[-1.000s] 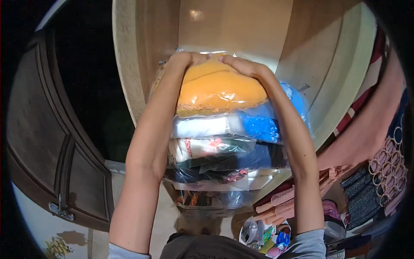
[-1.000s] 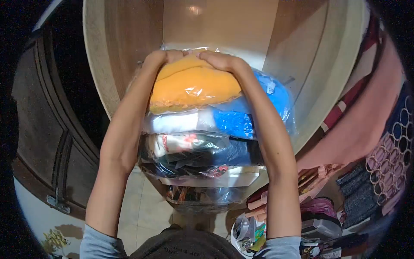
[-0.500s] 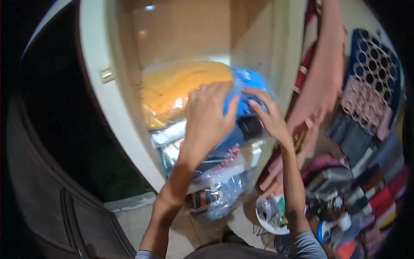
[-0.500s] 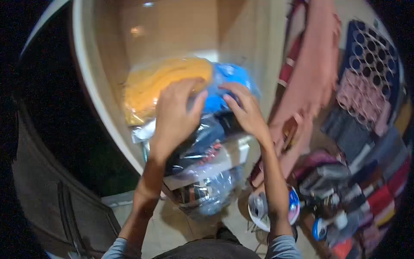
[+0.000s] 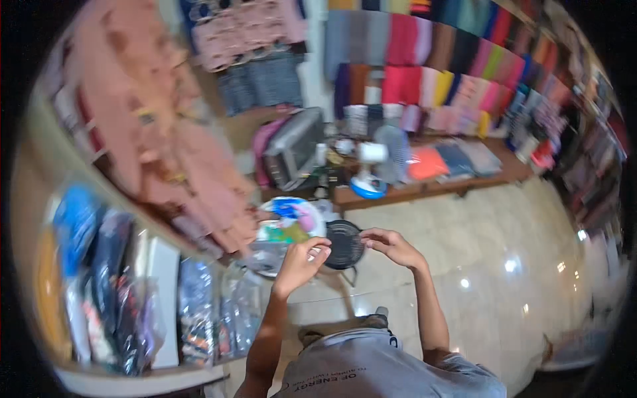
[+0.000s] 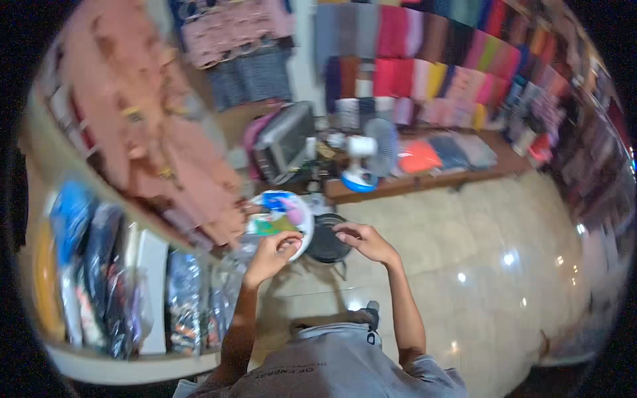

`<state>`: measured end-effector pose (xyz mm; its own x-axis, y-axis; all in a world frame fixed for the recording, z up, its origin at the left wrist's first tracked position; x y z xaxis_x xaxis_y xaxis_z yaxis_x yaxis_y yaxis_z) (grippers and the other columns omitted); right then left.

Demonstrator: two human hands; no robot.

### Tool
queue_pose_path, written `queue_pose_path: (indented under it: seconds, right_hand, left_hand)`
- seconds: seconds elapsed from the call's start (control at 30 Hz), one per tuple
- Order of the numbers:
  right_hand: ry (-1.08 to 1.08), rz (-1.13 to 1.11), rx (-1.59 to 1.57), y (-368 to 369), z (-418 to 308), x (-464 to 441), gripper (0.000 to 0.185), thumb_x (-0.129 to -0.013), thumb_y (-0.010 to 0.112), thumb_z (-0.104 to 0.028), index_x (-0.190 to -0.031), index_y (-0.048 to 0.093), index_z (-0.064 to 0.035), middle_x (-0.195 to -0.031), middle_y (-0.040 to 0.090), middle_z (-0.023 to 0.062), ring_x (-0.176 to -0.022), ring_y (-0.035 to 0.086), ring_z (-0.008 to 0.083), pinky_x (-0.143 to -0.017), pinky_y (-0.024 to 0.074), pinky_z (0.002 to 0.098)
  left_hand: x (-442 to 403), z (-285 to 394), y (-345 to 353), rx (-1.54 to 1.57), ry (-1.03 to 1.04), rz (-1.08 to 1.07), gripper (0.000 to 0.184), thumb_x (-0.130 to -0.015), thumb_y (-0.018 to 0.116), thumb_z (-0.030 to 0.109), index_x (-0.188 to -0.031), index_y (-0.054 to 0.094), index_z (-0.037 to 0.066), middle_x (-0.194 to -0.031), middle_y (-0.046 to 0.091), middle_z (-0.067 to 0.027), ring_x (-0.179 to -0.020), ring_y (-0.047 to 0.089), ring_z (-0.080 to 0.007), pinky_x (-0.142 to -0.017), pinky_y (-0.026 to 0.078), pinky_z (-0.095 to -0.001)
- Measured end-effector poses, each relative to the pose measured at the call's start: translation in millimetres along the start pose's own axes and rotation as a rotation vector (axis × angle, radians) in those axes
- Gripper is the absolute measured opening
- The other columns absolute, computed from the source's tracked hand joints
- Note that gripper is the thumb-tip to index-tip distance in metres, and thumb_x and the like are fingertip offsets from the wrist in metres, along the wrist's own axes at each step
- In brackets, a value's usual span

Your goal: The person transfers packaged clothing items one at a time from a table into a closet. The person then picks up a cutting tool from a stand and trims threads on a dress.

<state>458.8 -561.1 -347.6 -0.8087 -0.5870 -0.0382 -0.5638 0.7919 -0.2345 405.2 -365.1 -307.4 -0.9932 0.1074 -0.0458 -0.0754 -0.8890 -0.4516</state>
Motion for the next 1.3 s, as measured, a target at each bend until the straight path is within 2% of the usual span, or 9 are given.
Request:
queue_pose_path:
  seconds: [0.27,0.43,0.53,0.7,0.8,0.87,1.13,1.23,1.3]
  right_hand:
    - [0.2,0.51,-0.094,-223.8,83.9,171.2,0.026,-0.094,0.054,-0.012,-0.116,0.058,-0.0001,-0.1,0.065,0.0085,-0.096,0.06,0.0142,-0.085,0.0475,0.0282]
    - [0.279,0.598,-0.253,-287.8,128.4,223.9,0.026,-0.094,0.052,-0.01,-0.117,0.057,0.0004,-0.102,0.065,0.0076,-0.097,0.06,0.0147,-0.087,0.0467,0.0278]
    - [0.311,0.672,-0.309,-322.9,150.7,232.2,0.027,-0.094,0.053,-0.011,-0.118,0.056,0.001,-0.103,0.064,0.0078,-0.098,0.06,0.015,-0.088,0.0459,0.0279]
    - [0.295,0.651,-0.341,-393.6,197.4,215.5,0.029,-0.093,0.054,-0.012,-0.119,0.056,0.0008,-0.106,0.063,0.0082,-0.1,0.058,0.0151,-0.089,0.0453,0.0285]
    - [0.291,0.662,-0.334,-450.4,218.2,200.7,0.029,-0.093,0.054,-0.011,-0.12,0.055,0.0006,-0.107,0.063,0.0081,-0.101,0.057,0.0148,-0.09,0.0452,0.0285]
    - [0.31,0.667,-0.335,-485.2,225.7,188.7,0.029,-0.093,0.054,-0.011,-0.12,0.055,0.0009,-0.107,0.062,0.0078,-0.101,0.057,0.0145,-0.09,0.0453,0.0284]
    - [0.353,0.603,-0.235,-641.0,248.7,90.8,0.025,-0.094,0.051,-0.006,-0.118,0.055,0.0013,-0.105,0.063,0.0077,-0.101,0.057,0.0146,-0.089,0.0455,0.0285]
    - [0.292,0.514,-0.233,-685.3,268.6,53.5,0.029,-0.096,0.052,-0.019,-0.121,0.056,-0.0038,-0.109,0.065,0.0071,-0.099,0.059,0.0154,-0.085,0.0437,0.0285]
    - [0.3,0.485,-0.312,-709.6,285.6,29.6,0.026,-0.096,0.05,-0.011,-0.119,0.055,-0.0003,-0.107,0.064,0.0082,-0.099,0.059,0.0148,-0.086,0.0441,0.0276]
  left_hand:
    - [-121.5,19.3,271.6,0.319,-0.038,-0.414,0.024,-0.091,0.059,0.012,-0.11,0.061,-0.003,-0.097,0.067,-0.0045,-0.084,0.06,-0.0082,-0.077,0.049,-0.0232]
    - [-159.2,37.8,382.5,0.345,-0.057,-0.603,0.024,-0.092,0.058,0.011,-0.111,0.06,-0.002,-0.098,0.067,-0.0065,-0.085,0.061,-0.0104,-0.076,0.05,-0.0251]
    - [-190.1,50.4,422.6,0.376,0.028,-0.621,0.022,-0.089,0.062,0.012,-0.106,0.063,-0.001,-0.089,0.067,-0.0039,-0.075,0.06,-0.0088,-0.069,0.049,-0.0236]
    - [-259.5,58.7,487.7,0.287,-0.041,-0.697,0.022,-0.092,0.059,0.015,-0.109,0.062,0.0,-0.091,0.067,-0.006,-0.082,0.061,-0.0111,-0.074,0.05,-0.0256]
    - [-311.6,44.6,530.2,0.41,-0.109,-0.73,0.023,-0.092,0.06,0.017,-0.108,0.062,0.0,-0.092,0.067,-0.0065,-0.084,0.061,-0.0121,-0.075,0.05,-0.0257]
    - [-344.4,51.5,547.9,0.397,-0.049,-0.729,0.025,-0.091,0.061,0.017,-0.109,0.062,0.0,-0.094,0.066,-0.0069,-0.081,0.061,-0.0124,-0.073,0.051,-0.0266]
    - [-515.1,94.2,590.9,0.276,0.072,-0.642,0.03,-0.093,0.059,0.021,-0.114,0.059,0.0,-0.097,0.065,-0.0064,-0.085,0.061,-0.0122,-0.078,0.05,-0.0274]
    - [-567.0,109.6,597.2,0.268,0.084,-0.61,0.031,-0.094,0.057,0.023,-0.115,0.058,0.0,-0.101,0.064,-0.0082,-0.092,0.061,-0.0137,-0.081,0.05,-0.0279]
    - [-597.6,105.9,601.1,0.295,0.047,-0.561,0.03,-0.094,0.057,0.022,-0.115,0.058,0.0,-0.1,0.064,-0.0084,-0.092,0.061,-0.0139,-0.082,0.05,-0.028]
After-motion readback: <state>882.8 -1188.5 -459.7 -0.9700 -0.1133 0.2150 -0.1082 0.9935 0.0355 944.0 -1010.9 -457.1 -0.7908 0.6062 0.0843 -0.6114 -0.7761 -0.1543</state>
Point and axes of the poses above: each hand's wrist, its own x-axis away from the middle knuckle, its own y-axis out of the palm, z = x × y, the point moved 9 cm from there along -x, towards the middle knuckle
